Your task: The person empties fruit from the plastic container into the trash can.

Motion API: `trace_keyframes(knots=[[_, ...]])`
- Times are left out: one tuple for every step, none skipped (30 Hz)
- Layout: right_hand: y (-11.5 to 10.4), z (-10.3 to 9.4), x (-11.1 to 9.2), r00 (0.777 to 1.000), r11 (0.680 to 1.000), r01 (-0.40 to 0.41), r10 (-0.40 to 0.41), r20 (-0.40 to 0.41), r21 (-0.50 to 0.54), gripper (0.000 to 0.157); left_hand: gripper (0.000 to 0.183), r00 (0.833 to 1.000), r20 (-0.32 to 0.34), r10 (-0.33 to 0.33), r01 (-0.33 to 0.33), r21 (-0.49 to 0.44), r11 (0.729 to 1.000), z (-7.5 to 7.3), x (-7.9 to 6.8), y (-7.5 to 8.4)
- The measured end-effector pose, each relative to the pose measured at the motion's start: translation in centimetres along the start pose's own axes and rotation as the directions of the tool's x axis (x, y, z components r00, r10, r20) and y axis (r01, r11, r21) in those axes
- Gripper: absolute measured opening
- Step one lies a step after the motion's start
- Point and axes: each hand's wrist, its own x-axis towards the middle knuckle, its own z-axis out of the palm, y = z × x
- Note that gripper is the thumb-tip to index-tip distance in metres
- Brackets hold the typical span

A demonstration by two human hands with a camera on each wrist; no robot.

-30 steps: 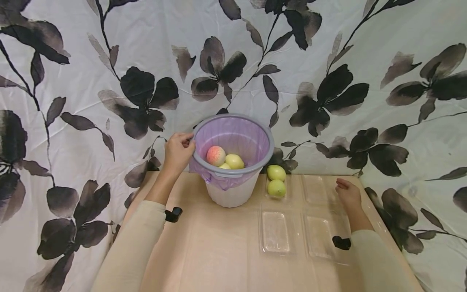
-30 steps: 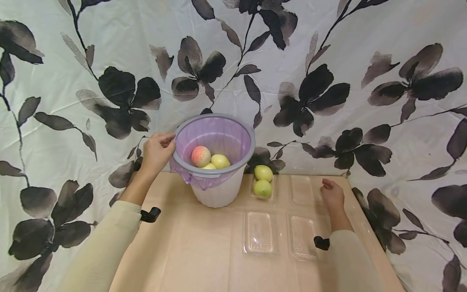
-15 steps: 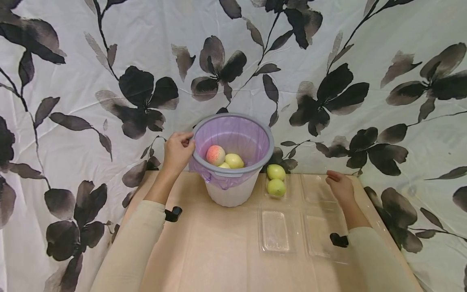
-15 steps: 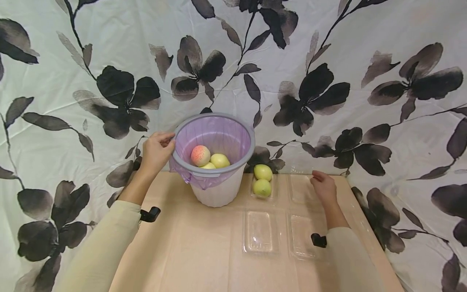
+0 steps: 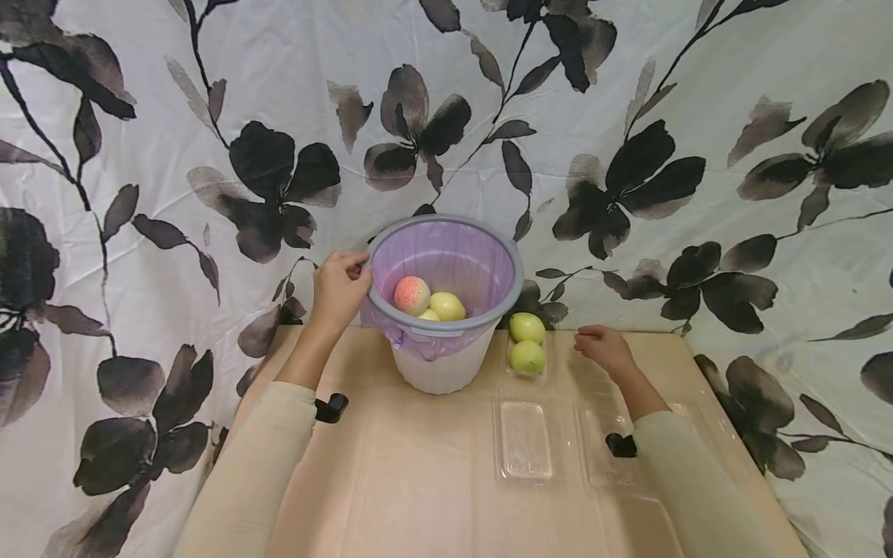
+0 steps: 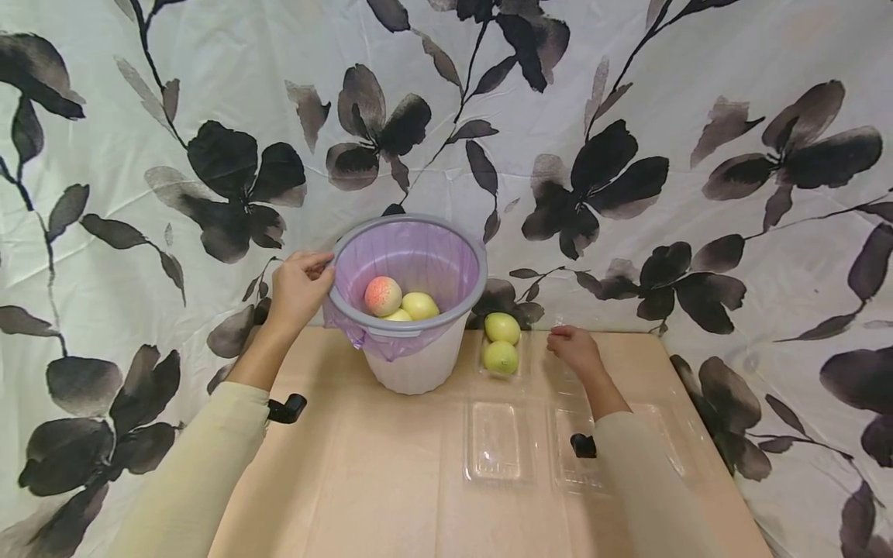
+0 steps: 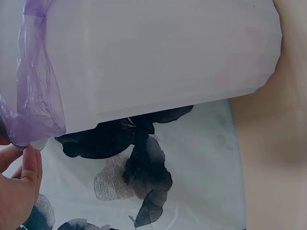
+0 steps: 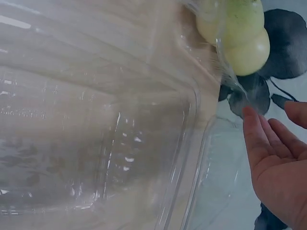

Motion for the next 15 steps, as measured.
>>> trace_keyframes(knots=[[-0.1, 0.3, 0.2, 1.0, 1.0, -0.015, 0.015, 0.011, -0.019, 0.051, 0.031, 1.0, -0.001, 0.0, 0.0, 0.001, 1.0, 0.0, 0.0, 0.0], [-0.2, 0.5, 0.3, 0.999, 0.999, -0.031, 0.032, 0.023, -0.04, 0.052, 0.031, 1.0, 0.0, 0.0, 0.0, 0.0, 1.0, -0.1, 0.1, 0.0], [-0.3, 0.7, 0.4, 0.998, 0.997, -0.051, 0.053, 0.033, -0.061, 0.052, 0.031, 1.0, 0.0, 0.0, 0.0, -0.001, 1.0, -0.1, 0.1, 0.0], [-0.4, 0.9, 0.5, 0.996, 0.994, -0.071, 0.075, 0.043, -0.084, 0.054, 0.031, 1.0, 0.002, -0.001, 0.001, -0.003, 1.0, -0.1, 0.1, 0.0], [-0.5, 1.1, 0.6, 0.994, 0.99, -0.088, 0.095, 0.057, -0.108, 0.056, 0.031, 1.0, 0.002, -0.001, 0.001, -0.002, 1.0, -0.1, 0.1, 0.0], [-0.6, 1.2, 0.7, 0.991, 0.986, -0.106, 0.115, 0.07, -0.129, 0.057, 0.031, 1.0, 0.003, -0.002, 0.002, -0.004, 1.0, -0.2, 0.1, 0.0], [-0.7, 1.4, 0.8, 0.988, 0.982, -0.123, 0.136, 0.077, -0.145, 0.058, 0.031, 1.0, 0.003, -0.001, 0.001, -0.005, 1.0, -0.2, 0.1, 0.0], [-0.8, 1.5, 0.9, 0.985, 0.978, -0.137, 0.152, 0.086, -0.154, 0.059, 0.031, 1.0, 0.004, -0.002, 0.002, -0.006, 1.0, -0.2, 0.1, 0.0], [-0.9, 1.7, 0.9, 0.982, 0.976, -0.149, 0.165, 0.096, -0.162, 0.06, 0.031, 1.0, 0.006, -0.002, 0.002, -0.007, 1.0, -0.3, 0.1, 0.1], [-1.0, 1.8, 1.0, 0.979, 0.974, -0.157, 0.175, 0.104, -0.161, 0.061, 0.031, 1.0, 0.008, -0.001, 0.001, -0.007, 1.0, -0.3, 0.1, 0.1], [-1.1, 2.0, 1.1, 0.978, 0.974, -0.16, 0.178, 0.112, -0.159, 0.061, 0.031, 1.0, 0.009, 0.0, 0.0, -0.007, 1.0, -0.2, 0.1, 0.1], [-1.2, 2.1, 1.2, 0.976, 0.975, -0.162, 0.181, 0.118, -0.154, 0.061, 0.031, 1.0, 0.01, -0.001, 0.001, -0.008, 1.0, -0.3, 0.1, 0.1], [-1.2, 2.3, 1.3, 0.975, 0.975, -0.162, 0.181, 0.125, -0.151, 0.061, 0.031, 1.0, 0.011, -0.001, 0.002, -0.008, 1.0, -0.3, 0.1, 0.1], [-1.2, 2.6, 1.4, 0.974, 0.976, -0.165, 0.184, 0.135, -0.142, 0.061, 0.031, 1.0, 0.011, -0.003, 0.003, -0.006, 1.0, -0.3, 0.1, 0.1], [-1.2, 2.8, 1.5, 0.972, 0.977, -0.164, 0.183, 0.146, -0.138, 0.061, 0.031, 1.0, 0.012, -0.004, 0.004, -0.006, 1.0, -0.3, 0.1, 0.1]])
